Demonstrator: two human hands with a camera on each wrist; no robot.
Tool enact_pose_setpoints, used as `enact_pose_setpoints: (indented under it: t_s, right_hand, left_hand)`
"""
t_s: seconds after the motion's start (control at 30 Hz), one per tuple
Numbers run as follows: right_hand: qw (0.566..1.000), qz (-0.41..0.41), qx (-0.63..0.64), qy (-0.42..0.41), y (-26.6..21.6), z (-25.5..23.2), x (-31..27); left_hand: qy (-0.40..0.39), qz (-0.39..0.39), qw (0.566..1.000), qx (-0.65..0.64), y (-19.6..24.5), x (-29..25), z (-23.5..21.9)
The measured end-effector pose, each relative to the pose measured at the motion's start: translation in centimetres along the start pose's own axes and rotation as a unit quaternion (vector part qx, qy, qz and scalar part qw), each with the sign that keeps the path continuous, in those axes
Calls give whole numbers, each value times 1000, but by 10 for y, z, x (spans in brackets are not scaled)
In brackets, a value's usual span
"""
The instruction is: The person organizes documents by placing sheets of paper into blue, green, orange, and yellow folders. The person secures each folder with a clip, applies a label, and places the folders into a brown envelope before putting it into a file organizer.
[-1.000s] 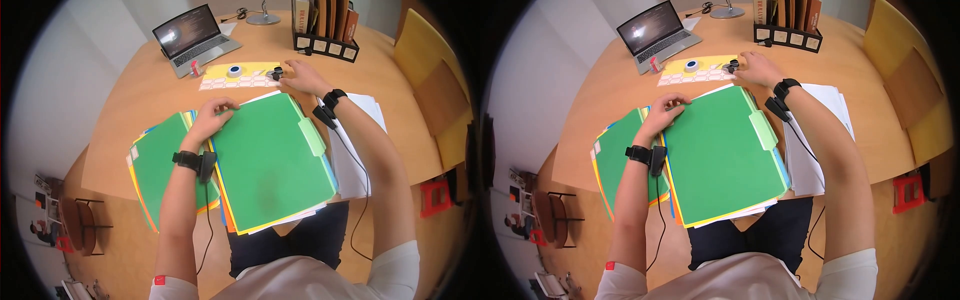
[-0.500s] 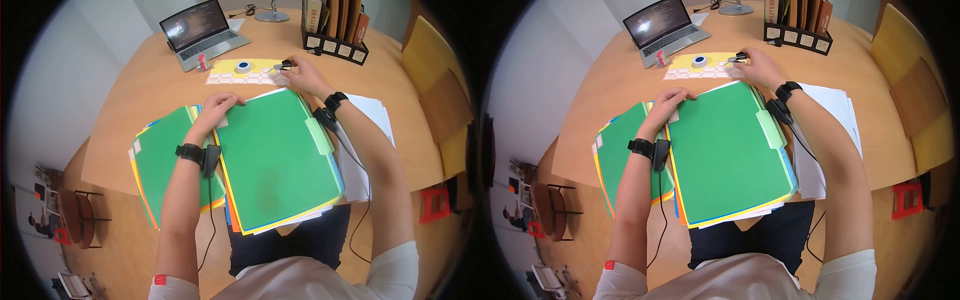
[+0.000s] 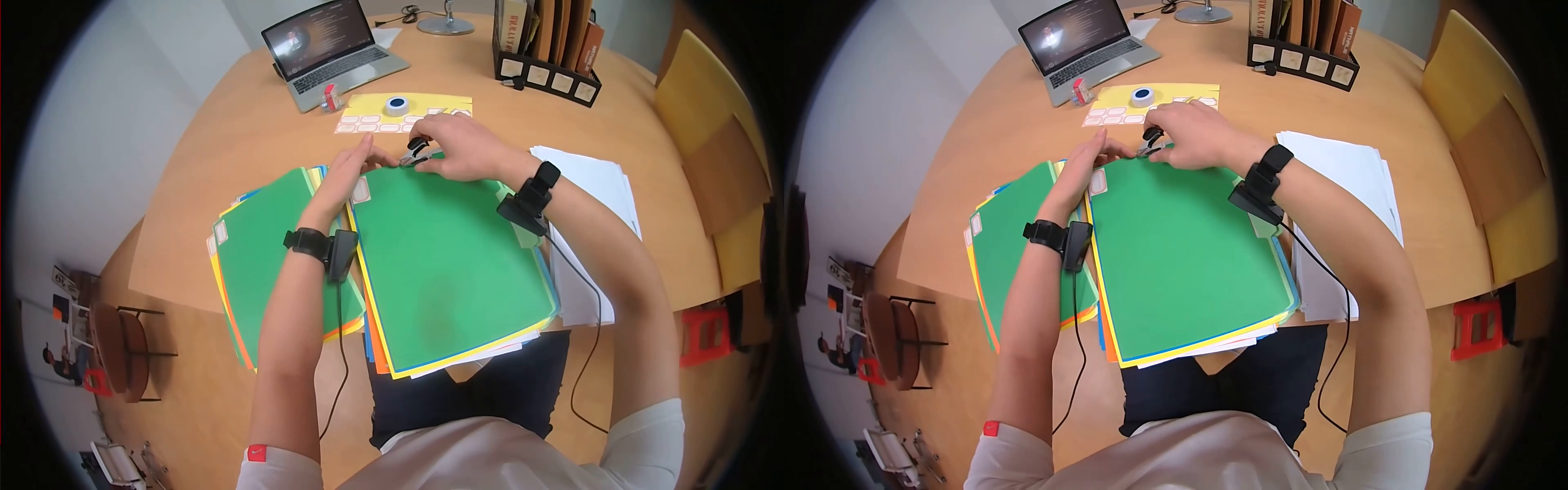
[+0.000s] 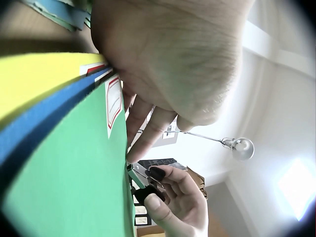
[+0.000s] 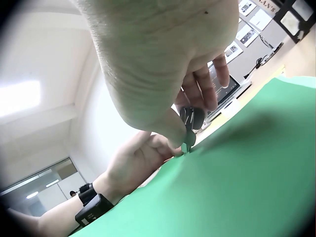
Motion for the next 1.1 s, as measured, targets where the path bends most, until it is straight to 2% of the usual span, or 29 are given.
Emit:
enact_pose_setpoints:
  t_s: [0.13, 0.33, 0.43, 0.57, 0.77, 0.87, 0.97, 1.1]
  right_hand:
    - [1000, 19, 11, 12, -2, -3, -3]
    - [996, 73, 26, -42, 8, -3, 2]
    - [978, 160, 117, 59, 57, 20, 4]
    - [950, 289, 106, 57, 119, 36, -6]
    - [955, 294, -28, 40, 134, 39, -8]
    - [948, 212, -116, 209, 109, 20, -1]
    - [957, 277, 53, 65, 88, 14, 24]
    - [971, 215, -36, -100, 77, 30, 53]
  left_hand:
    - [2, 5, 1000, 8, 0, 3, -1]
    - [10, -1, 1000, -19, -4, 7, -1]
    - [16, -1, 1000, -5, -6, 8, -7]
    - [21, 2, 1000, 13, -4, 8, -6]
    - [27, 0, 1000, 1, -5, 9, -5]
    - [27, 2, 1000, 1, -5, 10, -6]
    - [24, -2, 1000, -10, -6, 9, -6]
    - [16, -19, 999, -22, -10, 10, -6]
Point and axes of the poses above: each hand's wrist, its own x-axis towards the middle knuckle, its own z-axis out of the palm, y = z × x, the point moved 5 cm from there along x, towards the middle knuckle, and after that the axes turned 13 degrees about -x, right-handed, at the moved point
